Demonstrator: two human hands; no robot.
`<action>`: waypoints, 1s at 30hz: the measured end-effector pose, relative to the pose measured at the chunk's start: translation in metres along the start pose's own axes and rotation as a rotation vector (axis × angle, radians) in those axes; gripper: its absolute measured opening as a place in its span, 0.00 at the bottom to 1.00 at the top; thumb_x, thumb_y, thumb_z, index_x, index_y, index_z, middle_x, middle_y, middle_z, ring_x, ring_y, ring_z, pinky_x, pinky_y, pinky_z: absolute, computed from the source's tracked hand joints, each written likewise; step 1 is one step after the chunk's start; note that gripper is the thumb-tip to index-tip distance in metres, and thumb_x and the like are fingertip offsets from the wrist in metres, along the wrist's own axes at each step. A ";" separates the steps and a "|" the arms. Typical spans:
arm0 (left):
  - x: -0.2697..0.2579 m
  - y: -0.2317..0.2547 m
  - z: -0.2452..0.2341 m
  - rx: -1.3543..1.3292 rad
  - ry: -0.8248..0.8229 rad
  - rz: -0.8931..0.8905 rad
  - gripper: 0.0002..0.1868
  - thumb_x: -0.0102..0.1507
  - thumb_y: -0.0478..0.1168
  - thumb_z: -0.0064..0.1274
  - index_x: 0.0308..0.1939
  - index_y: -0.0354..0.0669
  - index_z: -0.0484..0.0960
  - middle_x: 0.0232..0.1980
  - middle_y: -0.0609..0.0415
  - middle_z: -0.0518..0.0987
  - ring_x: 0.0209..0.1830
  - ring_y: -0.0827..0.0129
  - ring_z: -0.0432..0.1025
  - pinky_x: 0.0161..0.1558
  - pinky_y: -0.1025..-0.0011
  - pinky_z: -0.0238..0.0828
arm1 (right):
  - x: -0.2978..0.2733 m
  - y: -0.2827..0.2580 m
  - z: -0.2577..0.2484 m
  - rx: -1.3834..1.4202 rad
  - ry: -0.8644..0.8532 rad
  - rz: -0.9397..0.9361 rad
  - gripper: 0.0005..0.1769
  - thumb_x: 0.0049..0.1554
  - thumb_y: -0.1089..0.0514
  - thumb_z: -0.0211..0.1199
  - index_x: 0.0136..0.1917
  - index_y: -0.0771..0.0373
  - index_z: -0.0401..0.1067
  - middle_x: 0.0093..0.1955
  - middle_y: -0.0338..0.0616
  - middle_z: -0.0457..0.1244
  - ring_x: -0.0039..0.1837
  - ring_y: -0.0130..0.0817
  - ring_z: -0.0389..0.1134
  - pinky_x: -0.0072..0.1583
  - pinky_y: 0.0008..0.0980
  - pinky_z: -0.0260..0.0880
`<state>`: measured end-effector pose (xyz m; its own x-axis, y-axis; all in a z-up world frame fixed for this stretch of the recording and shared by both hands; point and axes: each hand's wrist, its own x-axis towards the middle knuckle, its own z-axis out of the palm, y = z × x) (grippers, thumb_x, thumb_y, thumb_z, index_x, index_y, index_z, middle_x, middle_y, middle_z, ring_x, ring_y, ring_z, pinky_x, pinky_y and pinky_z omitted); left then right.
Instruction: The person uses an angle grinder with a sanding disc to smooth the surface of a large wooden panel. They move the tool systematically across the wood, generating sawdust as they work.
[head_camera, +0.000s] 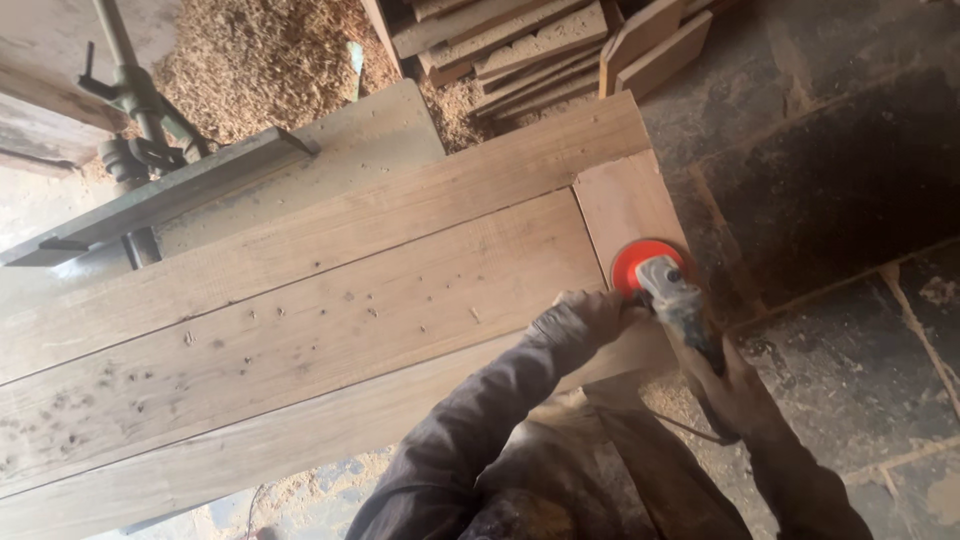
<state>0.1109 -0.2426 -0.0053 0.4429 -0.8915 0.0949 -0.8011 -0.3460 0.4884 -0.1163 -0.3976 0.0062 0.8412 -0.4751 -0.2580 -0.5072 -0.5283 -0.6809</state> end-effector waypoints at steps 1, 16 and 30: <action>-0.005 0.006 0.003 0.056 0.036 0.079 0.22 0.69 0.59 0.47 0.39 0.45 0.80 0.24 0.52 0.74 0.20 0.59 0.72 0.23 0.57 0.68 | -0.012 0.003 -0.001 -0.160 0.016 -0.200 0.27 0.63 0.47 0.53 0.73 0.54 0.64 0.67 0.67 0.63 0.59 0.49 0.69 0.56 0.40 0.72; 0.039 -0.081 0.032 0.465 0.113 0.299 0.23 0.71 0.50 0.46 0.70 0.55 0.73 0.41 0.58 0.74 0.34 0.68 0.73 0.33 0.65 0.68 | 0.080 -0.047 -0.011 0.124 -0.148 0.576 0.48 0.57 0.26 0.47 0.84 0.47 0.50 0.57 0.63 0.71 0.58 0.57 0.75 0.60 0.55 0.72; 0.038 -0.026 -0.032 0.293 -0.170 0.080 0.20 0.80 0.58 0.42 0.54 0.48 0.78 0.32 0.56 0.76 0.27 0.65 0.74 0.27 0.64 0.67 | 0.070 -0.018 -0.021 0.081 -0.006 0.191 0.44 0.57 0.31 0.55 0.78 0.57 0.58 0.68 0.66 0.62 0.70 0.64 0.63 0.65 0.53 0.66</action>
<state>0.1612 -0.2583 0.0132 0.3205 -0.9466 -0.0350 -0.9230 -0.3204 0.2131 -0.0518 -0.4361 0.0148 0.7323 -0.5568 -0.3920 -0.6413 -0.3704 -0.6719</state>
